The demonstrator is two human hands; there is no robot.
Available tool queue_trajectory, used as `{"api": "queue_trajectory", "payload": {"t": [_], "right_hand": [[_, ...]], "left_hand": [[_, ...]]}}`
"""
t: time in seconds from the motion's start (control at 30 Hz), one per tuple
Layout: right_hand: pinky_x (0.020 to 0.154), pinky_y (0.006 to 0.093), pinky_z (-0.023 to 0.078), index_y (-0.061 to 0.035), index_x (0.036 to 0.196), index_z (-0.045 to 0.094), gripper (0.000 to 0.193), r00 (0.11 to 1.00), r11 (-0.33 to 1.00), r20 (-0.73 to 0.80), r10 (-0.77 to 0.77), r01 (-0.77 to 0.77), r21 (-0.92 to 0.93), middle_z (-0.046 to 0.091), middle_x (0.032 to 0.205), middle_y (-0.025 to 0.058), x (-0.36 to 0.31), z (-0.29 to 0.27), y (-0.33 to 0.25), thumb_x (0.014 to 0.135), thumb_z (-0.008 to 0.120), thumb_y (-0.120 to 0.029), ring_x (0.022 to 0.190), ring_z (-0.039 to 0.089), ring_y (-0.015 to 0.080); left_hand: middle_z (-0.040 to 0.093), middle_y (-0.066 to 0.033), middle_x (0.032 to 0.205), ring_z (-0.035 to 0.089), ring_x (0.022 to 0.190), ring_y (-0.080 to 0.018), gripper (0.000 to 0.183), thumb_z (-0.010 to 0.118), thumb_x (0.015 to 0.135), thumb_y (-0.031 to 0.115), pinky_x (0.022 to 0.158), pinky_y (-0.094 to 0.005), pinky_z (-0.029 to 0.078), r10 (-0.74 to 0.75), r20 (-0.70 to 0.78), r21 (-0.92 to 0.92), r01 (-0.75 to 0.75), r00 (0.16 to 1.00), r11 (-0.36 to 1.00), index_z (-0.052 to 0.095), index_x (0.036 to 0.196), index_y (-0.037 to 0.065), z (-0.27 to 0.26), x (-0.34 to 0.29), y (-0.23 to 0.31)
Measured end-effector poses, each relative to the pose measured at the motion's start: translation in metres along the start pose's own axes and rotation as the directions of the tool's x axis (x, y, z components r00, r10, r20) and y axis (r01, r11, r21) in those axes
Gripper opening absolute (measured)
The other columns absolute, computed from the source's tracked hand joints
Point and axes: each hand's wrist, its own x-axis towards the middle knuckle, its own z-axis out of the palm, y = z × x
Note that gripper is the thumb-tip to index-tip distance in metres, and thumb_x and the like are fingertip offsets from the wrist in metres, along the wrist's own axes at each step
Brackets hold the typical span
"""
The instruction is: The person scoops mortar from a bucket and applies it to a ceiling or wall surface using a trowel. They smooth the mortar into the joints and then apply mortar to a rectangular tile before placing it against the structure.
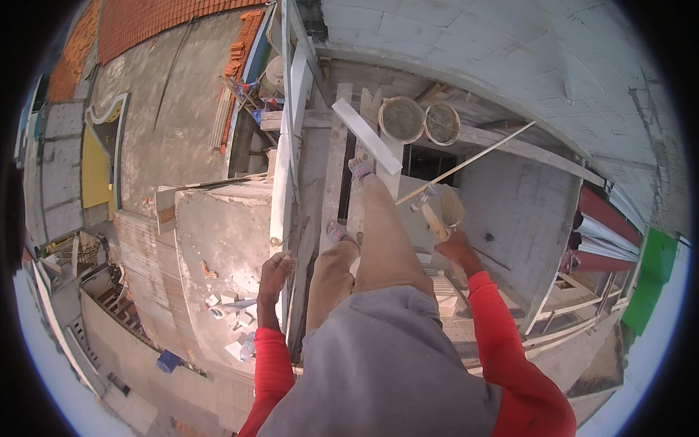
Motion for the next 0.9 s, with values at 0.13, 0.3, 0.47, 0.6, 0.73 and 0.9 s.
{"api": "queue_trajectory", "payload": {"t": [0.13,0.3,0.47,0.6,0.73,0.9], "right_hand": [[0.076,0.0373,0.055,0.0080,0.118,0.070,0.048,0.975,0.988,0.165,-0.150,0.144,0.048,0.072,0.089,0.0128,0.084,-0.008,-0.120,0.076,0.080,-0.013,0.077,0.066,0.0209],[0.083,0.0453,0.058,0.0078,0.106,0.072,0.048,0.916,0.946,0.234,-0.324,0.313,0.086,0.074,0.096,0.0253,0.117,0.029,-0.224,0.076,0.079,-0.028,0.092,0.074,0.0384],[0.085,0.0479,0.059,0.0042,0.099,0.073,0.046,0.890,0.913,0.344,-0.299,0.372,-0.170,0.074,0.096,0.0274,0.117,0.043,-0.265,0.075,0.075,-0.035,0.096,0.073,0.0445],[0.085,0.0472,0.058,0.0053,0.100,0.071,0.050,0.841,0.903,0.441,-0.313,0.407,-0.136,0.074,0.095,0.0266,0.122,0.043,-0.257,0.074,0.076,-0.037,0.093,0.073,0.0434],[0.086,0.0471,0.058,0.0079,0.108,0.069,0.058,0.839,0.958,0.515,-0.176,0.265,-0.105,0.074,0.100,0.0282,0.130,0.054,-0.236,0.077,0.076,-0.041,0.094,0.073,0.0424],[0.087,0.0457,0.058,0.0043,0.119,0.070,0.067,0.912,0.994,0.401,-0.088,0.108,-0.027,0.074,0.106,0.0256,0.134,0.060,-0.207,0.079,0.078,-0.048,0.098,0.074,0.0376]], "left_hand": [[0.075,-0.0052,0.102,0.062,0.086,-0.0092,0.046,0.066,0.108,0.035,0.081,-0.0265,0.052,0.020,0.172,-0.064,-0.009,0.985,0.998,0.066,0.134,-0.003,0.134,0.069,0.059],[0.071,-0.0052,0.106,0.067,0.095,-0.0150,0.045,0.068,0.105,0.041,0.089,-0.0310,0.054,-0.241,0.190,-0.205,0.279,0.952,0.938,0.066,0.127,0.001,0.228,0.138,0.140],[0.070,-0.0051,0.103,0.065,0.092,-0.0148,0.044,0.069,0.103,0.040,0.087,-0.0297,0.052,-0.332,0.130,-0.356,0.357,0.934,0.864,0.068,0.121,-0.001,0.232,0.156,0.169],[0.071,-0.0073,0.107,0.067,0.095,-0.0155,0.042,0.066,0.105,0.036,0.087,-0.0300,0.053,-0.416,0.052,-0.260,0.415,0.908,0.872,0.068,0.120,-0.004,0.220,0.164,0.155],[0.074,-0.0134,0.112,0.071,0.098,-0.0208,0.039,0.056,0.110,0.026,0.091,-0.0345,0.059,-0.392,0.058,-0.490,0.369,0.918,0.790,0.061,0.131,-0.007,0.228,0.186,0.123],[0.075,-0.0166,0.111,0.074,0.090,-0.0218,0.031,0.056,0.110,0.027,0.082,-0.0353,0.062,-0.375,0.239,-0.503,0.444,0.896,0.742,0.061,0.121,-0.002,0.251,0.218,0.090]]}}
